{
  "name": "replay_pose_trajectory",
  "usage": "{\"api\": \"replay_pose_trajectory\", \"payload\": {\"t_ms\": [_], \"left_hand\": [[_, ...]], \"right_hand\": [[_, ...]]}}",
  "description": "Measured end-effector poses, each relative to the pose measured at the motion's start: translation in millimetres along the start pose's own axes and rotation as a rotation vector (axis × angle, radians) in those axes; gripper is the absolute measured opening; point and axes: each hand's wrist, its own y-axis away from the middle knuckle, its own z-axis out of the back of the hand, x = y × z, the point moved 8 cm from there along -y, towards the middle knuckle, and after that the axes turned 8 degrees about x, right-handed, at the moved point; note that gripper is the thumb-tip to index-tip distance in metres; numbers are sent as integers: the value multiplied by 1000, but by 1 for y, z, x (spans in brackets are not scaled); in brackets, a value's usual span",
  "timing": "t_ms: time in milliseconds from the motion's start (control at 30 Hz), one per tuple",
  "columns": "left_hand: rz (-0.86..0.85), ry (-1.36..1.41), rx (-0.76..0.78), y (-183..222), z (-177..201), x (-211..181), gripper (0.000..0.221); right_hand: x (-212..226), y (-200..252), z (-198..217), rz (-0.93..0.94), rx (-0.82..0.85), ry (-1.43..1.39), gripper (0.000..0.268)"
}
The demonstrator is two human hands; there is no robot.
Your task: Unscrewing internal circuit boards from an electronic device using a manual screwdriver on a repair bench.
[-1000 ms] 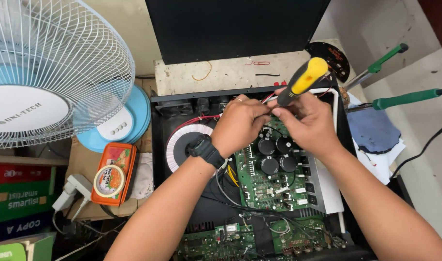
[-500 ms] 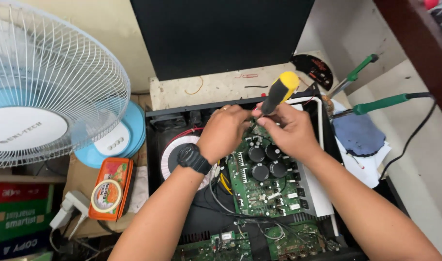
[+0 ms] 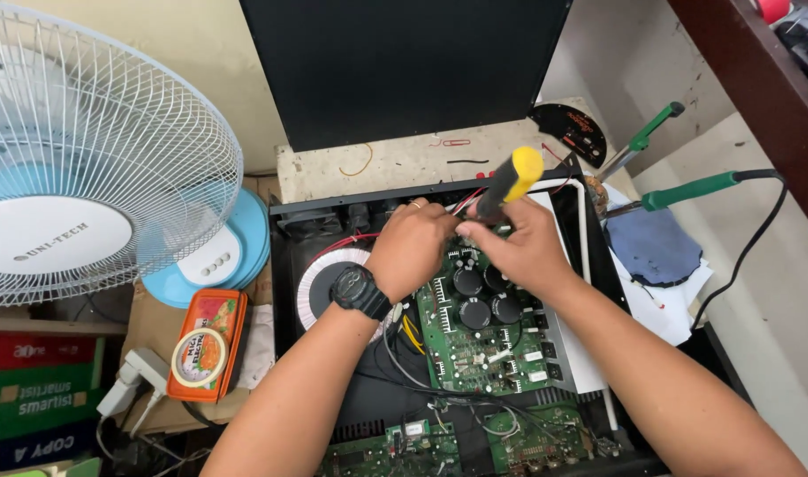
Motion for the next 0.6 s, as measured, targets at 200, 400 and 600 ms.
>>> {"api": "replay_pose_trajectory", "payload": {"t_ms": [200, 400, 600], "left_hand": [[2, 32, 14, 1, 10, -4, 17], [8, 12, 11, 2, 1, 0, 19], [-7, 28, 43, 2, 26, -15, 21]], "right_hand": [[20, -4, -4, -73, 9, -208, 28], [2, 1, 4, -42, -9, -106, 26], [15, 0, 2, -84, -13, -185, 32]]}}
